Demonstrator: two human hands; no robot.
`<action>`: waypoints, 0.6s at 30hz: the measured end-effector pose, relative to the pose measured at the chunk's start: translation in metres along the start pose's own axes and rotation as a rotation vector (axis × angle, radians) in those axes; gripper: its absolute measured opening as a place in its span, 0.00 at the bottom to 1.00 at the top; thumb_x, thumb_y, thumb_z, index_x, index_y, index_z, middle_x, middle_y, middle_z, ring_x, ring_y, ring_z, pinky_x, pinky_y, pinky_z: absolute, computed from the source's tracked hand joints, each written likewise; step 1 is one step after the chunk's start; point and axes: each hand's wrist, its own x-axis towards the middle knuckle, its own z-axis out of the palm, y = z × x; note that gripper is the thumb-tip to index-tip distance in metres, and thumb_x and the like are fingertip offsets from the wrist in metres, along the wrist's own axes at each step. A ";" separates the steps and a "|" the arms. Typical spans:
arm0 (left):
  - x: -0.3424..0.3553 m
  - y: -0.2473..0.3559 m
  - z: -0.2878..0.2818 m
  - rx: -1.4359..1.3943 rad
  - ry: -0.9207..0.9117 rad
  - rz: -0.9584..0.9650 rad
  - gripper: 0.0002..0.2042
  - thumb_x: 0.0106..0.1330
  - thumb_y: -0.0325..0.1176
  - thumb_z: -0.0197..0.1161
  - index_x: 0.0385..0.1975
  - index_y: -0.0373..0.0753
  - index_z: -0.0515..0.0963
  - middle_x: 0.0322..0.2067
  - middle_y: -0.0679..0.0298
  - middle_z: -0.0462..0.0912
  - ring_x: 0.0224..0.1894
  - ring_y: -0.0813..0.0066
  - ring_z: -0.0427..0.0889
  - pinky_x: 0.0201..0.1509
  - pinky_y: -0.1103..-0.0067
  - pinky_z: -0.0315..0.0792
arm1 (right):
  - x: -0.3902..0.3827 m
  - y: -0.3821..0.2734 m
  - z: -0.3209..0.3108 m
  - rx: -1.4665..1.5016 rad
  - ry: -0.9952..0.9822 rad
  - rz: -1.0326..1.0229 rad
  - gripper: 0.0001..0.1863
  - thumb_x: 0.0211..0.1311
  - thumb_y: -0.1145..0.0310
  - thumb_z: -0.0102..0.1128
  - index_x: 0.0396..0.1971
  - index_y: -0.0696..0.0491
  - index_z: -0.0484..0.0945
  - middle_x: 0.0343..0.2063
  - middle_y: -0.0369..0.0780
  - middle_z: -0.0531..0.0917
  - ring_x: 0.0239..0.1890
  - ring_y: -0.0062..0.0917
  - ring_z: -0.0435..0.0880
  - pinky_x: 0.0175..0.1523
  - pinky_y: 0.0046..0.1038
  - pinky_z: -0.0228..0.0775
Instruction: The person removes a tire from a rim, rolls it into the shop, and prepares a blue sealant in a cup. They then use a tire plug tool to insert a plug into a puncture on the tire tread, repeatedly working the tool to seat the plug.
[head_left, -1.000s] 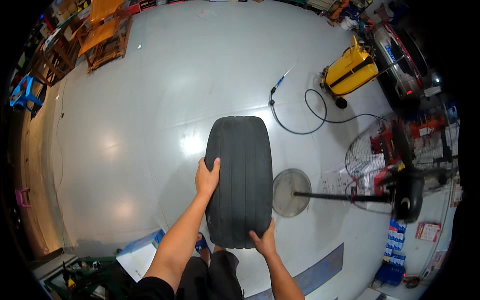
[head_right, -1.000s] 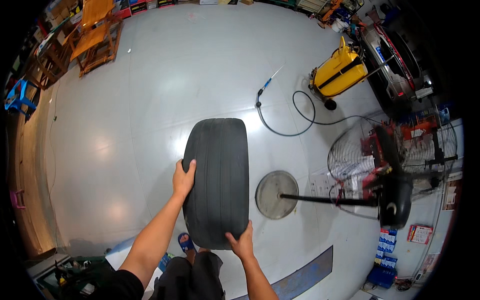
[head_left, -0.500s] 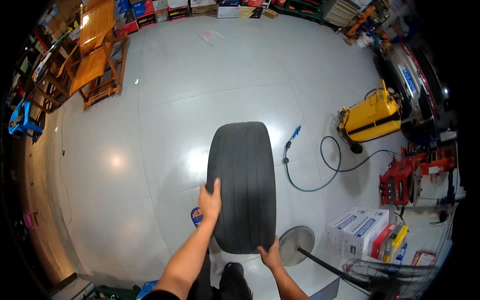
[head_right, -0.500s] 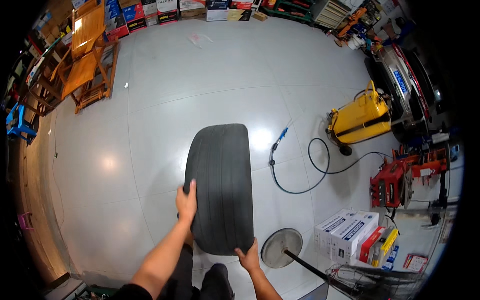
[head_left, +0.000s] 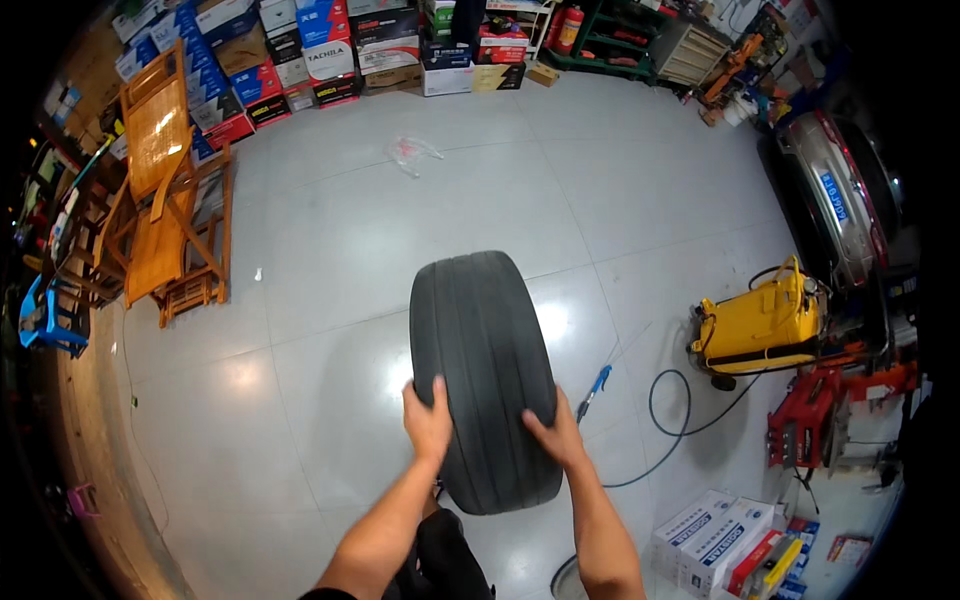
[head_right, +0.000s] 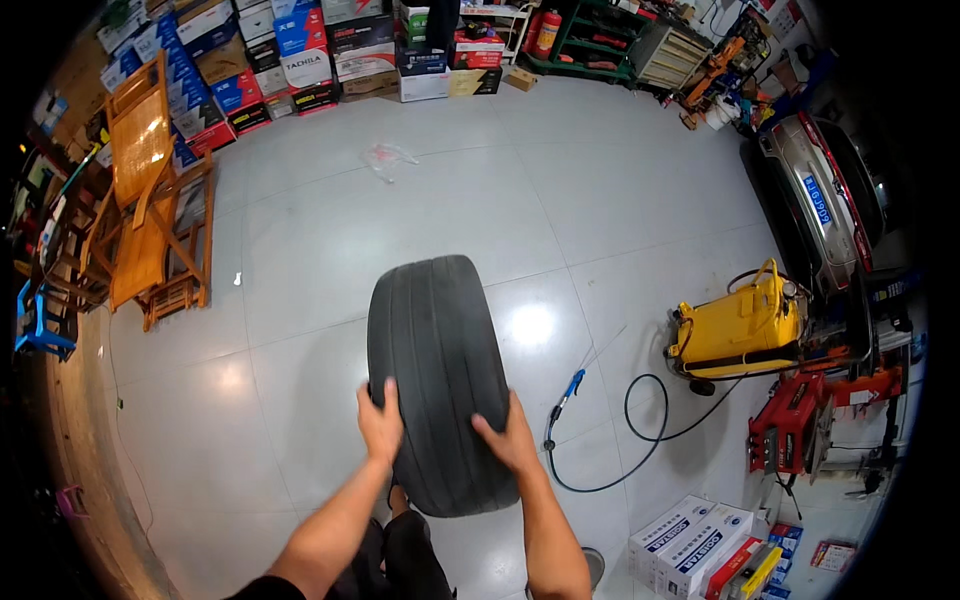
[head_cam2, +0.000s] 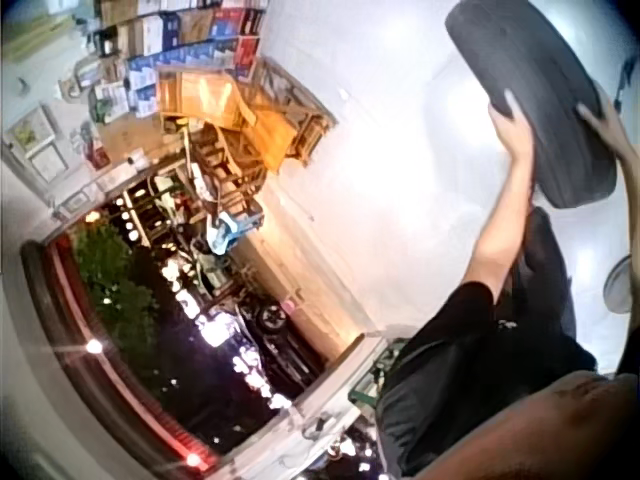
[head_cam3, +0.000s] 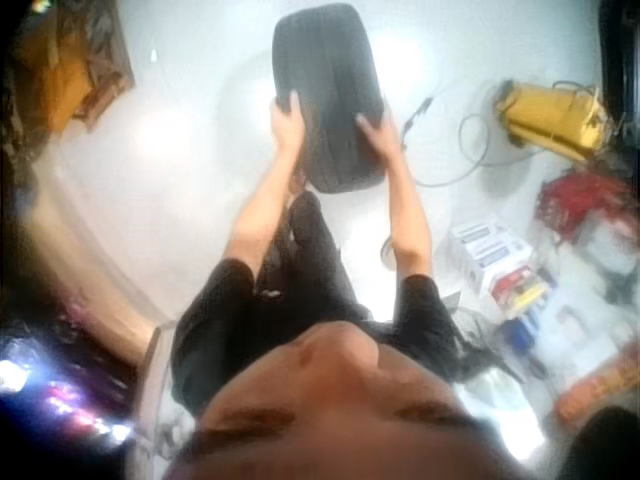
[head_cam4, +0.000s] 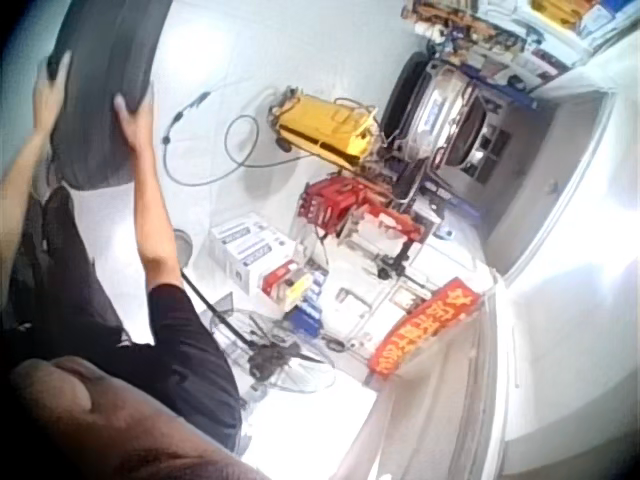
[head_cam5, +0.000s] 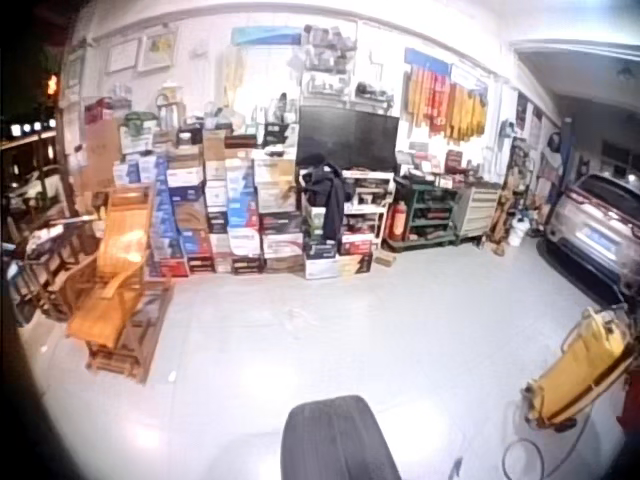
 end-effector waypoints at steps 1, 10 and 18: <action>0.045 0.042 0.001 -0.010 -0.064 -0.102 0.29 0.65 0.49 0.51 0.53 0.26 0.63 0.47 0.39 0.73 0.50 0.46 0.73 0.54 0.66 0.65 | -0.006 -0.011 -0.008 0.063 -0.027 0.063 0.42 0.51 0.55 0.66 0.58 0.63 0.57 0.53 0.52 0.68 0.57 0.40 0.67 0.61 0.32 0.57; 0.123 0.098 0.128 0.021 -0.233 0.292 0.40 0.58 0.44 0.61 0.59 0.19 0.49 0.57 0.33 0.57 0.61 0.41 0.58 0.64 0.66 0.54 | 0.216 0.006 -0.069 -0.063 0.158 0.265 0.30 0.61 0.52 0.55 0.53 0.61 0.63 0.45 0.52 0.76 0.49 0.40 0.75 0.54 0.32 0.65; 0.227 0.159 0.203 0.152 0.055 0.321 0.34 0.52 0.38 0.64 0.55 0.24 0.60 0.48 0.39 0.70 0.50 0.42 0.70 0.55 0.64 0.64 | 0.467 -0.075 -0.106 -0.119 0.260 0.265 0.38 0.61 0.42 0.45 0.58 0.62 0.60 0.50 0.57 0.72 0.54 0.48 0.70 0.57 0.35 0.61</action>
